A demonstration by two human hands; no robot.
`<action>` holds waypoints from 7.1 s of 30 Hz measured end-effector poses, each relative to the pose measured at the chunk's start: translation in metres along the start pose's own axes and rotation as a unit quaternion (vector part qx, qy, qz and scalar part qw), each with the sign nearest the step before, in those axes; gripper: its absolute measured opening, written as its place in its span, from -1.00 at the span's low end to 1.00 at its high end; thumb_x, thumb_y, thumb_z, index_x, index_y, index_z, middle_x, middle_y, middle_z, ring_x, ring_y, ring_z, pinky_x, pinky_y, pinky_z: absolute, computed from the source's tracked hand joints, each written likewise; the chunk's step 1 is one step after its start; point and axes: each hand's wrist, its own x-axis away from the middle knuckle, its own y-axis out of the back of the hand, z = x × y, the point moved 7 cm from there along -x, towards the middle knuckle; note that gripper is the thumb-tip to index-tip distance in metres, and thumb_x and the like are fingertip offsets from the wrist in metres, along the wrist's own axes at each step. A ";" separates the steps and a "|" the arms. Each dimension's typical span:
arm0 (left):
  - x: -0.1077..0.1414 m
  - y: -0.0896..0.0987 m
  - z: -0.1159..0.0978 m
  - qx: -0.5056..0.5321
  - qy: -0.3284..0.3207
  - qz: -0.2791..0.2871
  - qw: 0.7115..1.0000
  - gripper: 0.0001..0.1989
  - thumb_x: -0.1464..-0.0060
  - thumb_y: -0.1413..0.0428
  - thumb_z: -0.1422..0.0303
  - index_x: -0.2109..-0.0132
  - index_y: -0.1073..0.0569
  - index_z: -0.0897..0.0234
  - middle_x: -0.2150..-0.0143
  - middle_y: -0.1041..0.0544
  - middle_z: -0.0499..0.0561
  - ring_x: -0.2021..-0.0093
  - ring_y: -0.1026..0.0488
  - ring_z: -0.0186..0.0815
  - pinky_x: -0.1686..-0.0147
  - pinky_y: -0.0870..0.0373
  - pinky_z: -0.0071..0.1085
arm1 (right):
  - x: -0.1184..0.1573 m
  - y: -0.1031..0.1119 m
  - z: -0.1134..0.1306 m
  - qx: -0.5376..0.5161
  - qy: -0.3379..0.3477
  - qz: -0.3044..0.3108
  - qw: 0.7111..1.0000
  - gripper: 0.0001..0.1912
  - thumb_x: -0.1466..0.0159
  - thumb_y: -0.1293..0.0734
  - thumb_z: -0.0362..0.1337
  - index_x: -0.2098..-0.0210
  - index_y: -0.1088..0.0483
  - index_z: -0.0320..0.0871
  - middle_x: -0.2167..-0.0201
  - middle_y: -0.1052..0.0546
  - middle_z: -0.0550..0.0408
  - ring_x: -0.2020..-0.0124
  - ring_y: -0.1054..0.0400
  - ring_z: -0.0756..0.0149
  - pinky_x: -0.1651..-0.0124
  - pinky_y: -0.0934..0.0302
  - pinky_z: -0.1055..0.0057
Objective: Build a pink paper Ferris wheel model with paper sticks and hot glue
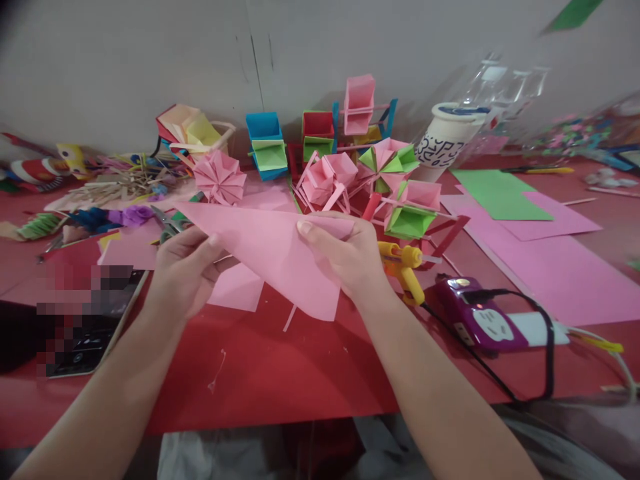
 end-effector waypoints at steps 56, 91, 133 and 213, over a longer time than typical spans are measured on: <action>0.015 -0.034 0.040 -0.129 0.084 0.076 0.985 -0.60 -0.08 -0.30 0.06 0.46 -0.52 0.32 0.53 -0.47 -0.07 0.49 -0.45 -0.41 0.41 -0.51 -0.47 | 0.003 0.014 0.000 0.030 0.136 -0.192 0.971 -0.83 -0.16 -0.52 -0.18 0.24 -0.64 -0.01 0.30 -0.68 0.12 0.26 -0.57 0.19 0.17 -0.47 0.20; 0.020 -0.042 0.042 -0.130 0.094 0.131 0.978 -0.61 -0.03 -0.34 0.12 0.54 -0.49 0.31 0.58 -0.44 -0.07 0.52 -0.45 -0.40 0.43 -0.56 -0.46 | -0.008 0.016 -0.004 -0.038 0.073 -0.145 0.986 -0.80 -0.12 -0.55 -0.13 0.29 -0.62 -0.04 0.30 -0.66 0.10 0.24 -0.55 0.20 0.15 -0.44 0.20; 0.009 -0.038 0.032 0.124 0.036 0.065 0.989 -0.74 -0.09 -0.35 0.24 0.46 -0.56 0.28 0.45 -0.51 -0.07 0.39 -0.45 -0.41 0.29 -0.44 -0.42 | 0.013 -0.054 -0.025 -0.021 -0.003 0.079 0.997 -0.75 -0.03 -0.60 -0.14 0.43 -0.59 -0.15 0.53 -0.60 0.12 0.51 -0.48 0.34 0.39 -0.46 0.36; -0.008 -0.003 0.032 0.075 0.141 -0.029 0.987 -0.80 -0.08 -0.33 0.31 0.19 -0.62 0.35 0.26 -0.67 0.09 0.32 -0.61 -0.38 0.36 -0.49 -0.55 | -0.006 -0.009 -0.018 -0.034 0.070 0.005 0.997 -0.94 -0.11 -0.42 -0.33 0.48 -0.47 -0.10 0.57 -0.42 0.22 0.49 -0.32 0.39 0.37 -0.30 0.38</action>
